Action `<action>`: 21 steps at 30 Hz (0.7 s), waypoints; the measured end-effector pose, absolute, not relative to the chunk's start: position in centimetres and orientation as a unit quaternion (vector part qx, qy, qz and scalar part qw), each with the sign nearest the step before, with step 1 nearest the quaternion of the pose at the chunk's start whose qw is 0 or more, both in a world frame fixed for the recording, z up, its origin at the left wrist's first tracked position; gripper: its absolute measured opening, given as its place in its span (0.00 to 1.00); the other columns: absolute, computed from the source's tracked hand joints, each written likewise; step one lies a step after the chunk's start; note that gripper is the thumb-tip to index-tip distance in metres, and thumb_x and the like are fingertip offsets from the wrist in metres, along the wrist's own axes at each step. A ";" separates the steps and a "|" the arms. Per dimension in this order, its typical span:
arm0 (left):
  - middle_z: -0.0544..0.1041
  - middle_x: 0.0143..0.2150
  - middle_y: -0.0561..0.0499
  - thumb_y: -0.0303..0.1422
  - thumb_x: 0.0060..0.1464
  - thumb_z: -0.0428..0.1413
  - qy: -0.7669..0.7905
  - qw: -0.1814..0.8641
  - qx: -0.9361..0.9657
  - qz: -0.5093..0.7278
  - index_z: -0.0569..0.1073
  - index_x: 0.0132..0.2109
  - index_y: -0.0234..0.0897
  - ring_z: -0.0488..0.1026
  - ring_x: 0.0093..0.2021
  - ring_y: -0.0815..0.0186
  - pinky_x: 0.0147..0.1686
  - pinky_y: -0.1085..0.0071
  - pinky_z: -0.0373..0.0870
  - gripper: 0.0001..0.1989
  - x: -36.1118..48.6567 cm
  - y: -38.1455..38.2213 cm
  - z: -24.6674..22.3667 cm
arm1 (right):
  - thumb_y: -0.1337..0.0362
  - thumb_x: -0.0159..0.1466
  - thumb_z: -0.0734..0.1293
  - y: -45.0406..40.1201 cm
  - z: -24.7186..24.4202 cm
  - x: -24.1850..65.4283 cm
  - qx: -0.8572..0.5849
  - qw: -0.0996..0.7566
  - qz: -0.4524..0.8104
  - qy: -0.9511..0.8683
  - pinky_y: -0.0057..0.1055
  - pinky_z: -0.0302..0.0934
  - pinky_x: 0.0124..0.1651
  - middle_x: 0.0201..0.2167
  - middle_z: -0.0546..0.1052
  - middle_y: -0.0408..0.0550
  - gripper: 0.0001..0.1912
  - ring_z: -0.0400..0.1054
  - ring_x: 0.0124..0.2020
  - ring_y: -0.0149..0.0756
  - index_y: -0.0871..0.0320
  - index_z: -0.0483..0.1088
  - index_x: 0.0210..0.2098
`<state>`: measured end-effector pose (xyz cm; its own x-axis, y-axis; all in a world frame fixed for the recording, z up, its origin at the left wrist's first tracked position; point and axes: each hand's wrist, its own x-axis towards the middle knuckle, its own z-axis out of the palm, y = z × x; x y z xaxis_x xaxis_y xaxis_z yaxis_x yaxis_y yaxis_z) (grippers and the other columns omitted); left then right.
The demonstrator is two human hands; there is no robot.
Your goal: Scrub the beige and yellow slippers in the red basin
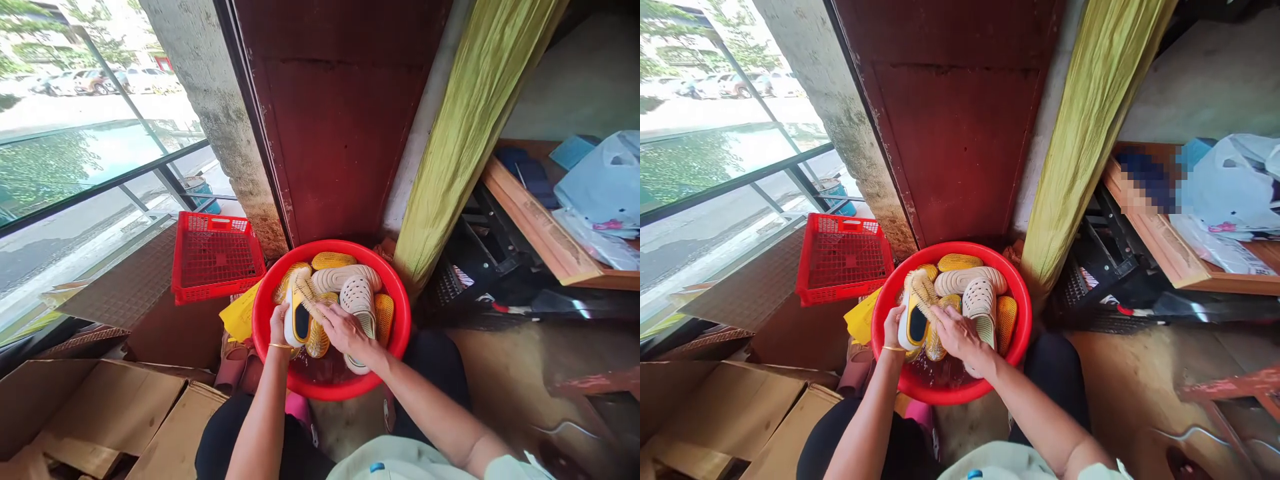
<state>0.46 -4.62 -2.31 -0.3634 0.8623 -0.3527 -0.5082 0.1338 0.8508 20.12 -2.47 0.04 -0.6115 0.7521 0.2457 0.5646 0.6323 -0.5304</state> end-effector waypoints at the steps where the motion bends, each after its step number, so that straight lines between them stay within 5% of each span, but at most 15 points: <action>1: 0.83 0.41 0.43 0.47 0.49 0.52 0.530 0.530 0.197 0.632 0.75 0.54 0.33 0.81 0.39 0.53 0.42 0.58 0.79 0.30 0.7 -4.5 -2.4 | 0.66 0.71 0.58 -2.1 0.5 20.2 -0.382 0.199 0.193 -0.881 0.36 0.68 0.54 0.55 0.77 0.56 0.27 0.73 0.52 0.44 0.53 0.64 0.68; 7: 0.77 0.61 0.42 0.42 0.47 0.53 0.551 0.466 0.303 0.622 0.67 0.66 0.36 0.78 0.54 0.52 0.51 0.60 0.76 0.38 0.4 -4.6 -3.0 | 0.69 0.69 0.60 1.0 1.4 23.8 -0.411 0.134 0.176 -0.885 0.35 0.66 0.45 0.44 0.80 0.54 0.25 0.74 0.41 0.42 0.51 0.71 0.64; 16: 0.77 0.61 0.42 0.40 0.46 0.55 0.559 0.481 0.344 0.581 0.70 0.65 0.34 0.76 0.57 0.48 0.53 0.57 0.76 0.37 2.2 -4.4 -3.2 | 0.67 0.71 0.58 0.2 2.2 21.7 -0.435 0.162 0.165 -0.870 0.36 0.67 0.47 0.48 0.79 0.54 0.27 0.75 0.41 0.42 0.50 0.65 0.68; 21: 0.81 0.54 0.41 0.42 0.49 0.52 0.480 0.540 0.248 0.645 0.69 0.65 0.34 0.79 0.51 0.48 0.49 0.54 0.78 0.36 2.0 -4.6 -2.2 | 0.69 0.69 0.58 2.2 0.9 21.6 -0.480 0.229 0.206 -0.821 0.39 0.65 0.59 0.55 0.78 0.57 0.26 0.73 0.55 0.44 0.57 0.68 0.65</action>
<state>2.00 -4.64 -2.24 -0.2939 0.9350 -0.1986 -0.4581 0.0445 0.8878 21.59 2.23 0.87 -0.4345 0.8830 0.1774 0.6944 0.4539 -0.5584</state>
